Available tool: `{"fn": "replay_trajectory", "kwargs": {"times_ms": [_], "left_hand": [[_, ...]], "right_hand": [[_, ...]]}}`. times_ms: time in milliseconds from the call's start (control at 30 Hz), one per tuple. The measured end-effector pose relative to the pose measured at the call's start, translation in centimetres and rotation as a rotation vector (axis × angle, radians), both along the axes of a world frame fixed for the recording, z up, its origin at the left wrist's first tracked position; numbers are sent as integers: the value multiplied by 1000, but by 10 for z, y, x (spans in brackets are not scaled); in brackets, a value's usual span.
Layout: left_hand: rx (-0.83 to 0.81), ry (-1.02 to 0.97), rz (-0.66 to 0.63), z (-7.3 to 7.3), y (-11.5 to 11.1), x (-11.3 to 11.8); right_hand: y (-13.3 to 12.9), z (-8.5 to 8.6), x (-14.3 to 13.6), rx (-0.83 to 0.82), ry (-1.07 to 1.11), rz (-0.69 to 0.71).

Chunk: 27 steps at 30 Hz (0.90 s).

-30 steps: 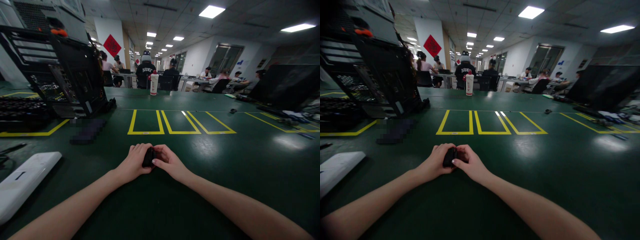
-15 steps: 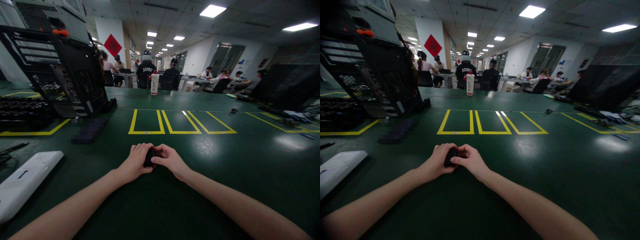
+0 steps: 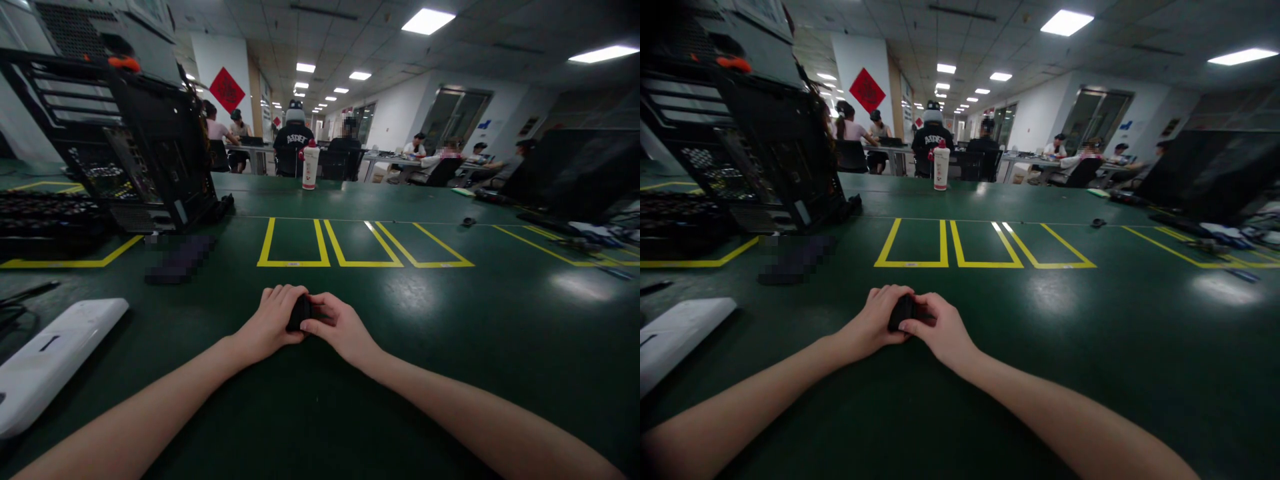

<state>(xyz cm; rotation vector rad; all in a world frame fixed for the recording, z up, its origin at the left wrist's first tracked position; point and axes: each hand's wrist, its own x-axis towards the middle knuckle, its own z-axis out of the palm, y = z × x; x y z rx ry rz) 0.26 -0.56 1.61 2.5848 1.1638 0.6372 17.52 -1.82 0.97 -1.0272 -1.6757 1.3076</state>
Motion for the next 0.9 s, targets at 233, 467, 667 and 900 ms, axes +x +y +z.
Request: {"fn": "replay_trajectory", "kwargs": {"times_ms": [233,467,667,900], "left_hand": [[0,-9,-4,0,1,0],[-27,-26,-10,1,0,-1],[-5,-14,-9,1,1,-1],[-17,-28,-5,1,2,0]], "right_hand": [[0,-1,1,-41,18,-10],[1,-2,-1,67,-122,-14],[-3,-1,1,143,-107,36],[1,1,-1,113,-91,30]]}}
